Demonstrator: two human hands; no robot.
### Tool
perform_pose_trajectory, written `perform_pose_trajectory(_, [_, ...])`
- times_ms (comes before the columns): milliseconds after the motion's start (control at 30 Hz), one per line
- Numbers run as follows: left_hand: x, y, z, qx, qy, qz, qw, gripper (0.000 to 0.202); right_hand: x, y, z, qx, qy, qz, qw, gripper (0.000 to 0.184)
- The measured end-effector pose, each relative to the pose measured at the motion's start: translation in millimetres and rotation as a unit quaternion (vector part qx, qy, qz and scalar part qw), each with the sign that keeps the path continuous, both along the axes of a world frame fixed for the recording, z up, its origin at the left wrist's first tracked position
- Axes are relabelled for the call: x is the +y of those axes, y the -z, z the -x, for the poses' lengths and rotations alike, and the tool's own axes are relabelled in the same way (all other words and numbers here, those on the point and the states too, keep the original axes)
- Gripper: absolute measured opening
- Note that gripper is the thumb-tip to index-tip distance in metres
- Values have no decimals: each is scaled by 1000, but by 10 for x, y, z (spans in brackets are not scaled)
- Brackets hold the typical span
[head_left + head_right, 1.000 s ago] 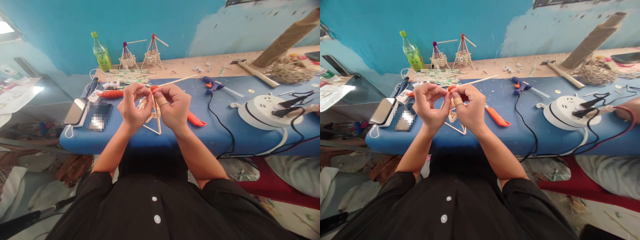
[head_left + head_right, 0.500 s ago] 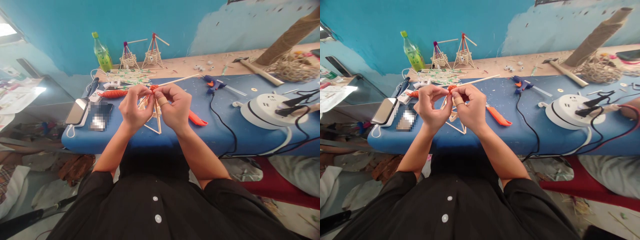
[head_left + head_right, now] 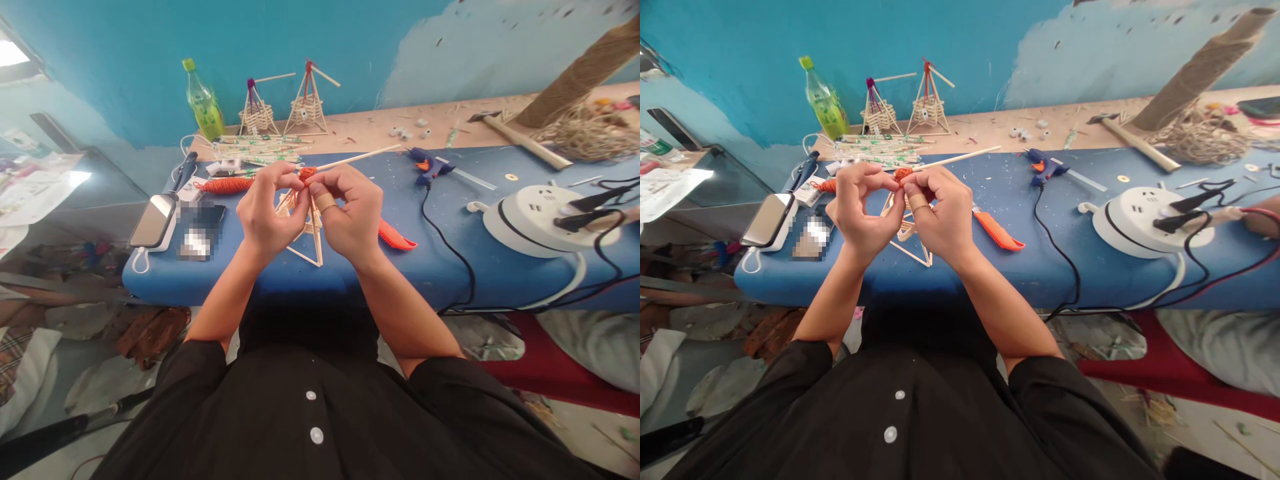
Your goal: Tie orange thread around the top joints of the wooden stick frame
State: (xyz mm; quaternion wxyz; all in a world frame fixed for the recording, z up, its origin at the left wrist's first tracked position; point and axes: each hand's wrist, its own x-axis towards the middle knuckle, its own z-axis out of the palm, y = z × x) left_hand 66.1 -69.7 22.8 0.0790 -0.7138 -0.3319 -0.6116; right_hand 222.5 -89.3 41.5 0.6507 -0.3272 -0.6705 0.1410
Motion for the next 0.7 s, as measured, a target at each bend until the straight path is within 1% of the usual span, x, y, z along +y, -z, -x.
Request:
perform_pose_trajectory(133, [15,-20,36,14,15,13,1000,41,-11,-14,-12,-15,2,-15,1000,16])
perform_pose_trajectory(233, [5,-34,56,14,40,28,999,46,-19,-30,-17,-25,6,-18,1000,15])
perform_pose_trajectory(333, [-13,-62,69,-5,70,43,997,54,-12,-40,-26,-35,29,-17,999,15])
perform_pose_trajectory(400, [-16,-88,73,-16,79,50,996,57,7,-36,-34,-47,52,-22,997,15])
perform_pose_trajectory(600, [21,-160,67,-68,100,43,992,44,123,19,-102,-101,119,-58,986,12])
perform_pose_trajectory(700, [30,-182,99,-92,103,7,990,43,191,44,-208,-108,149,-61,981,11])
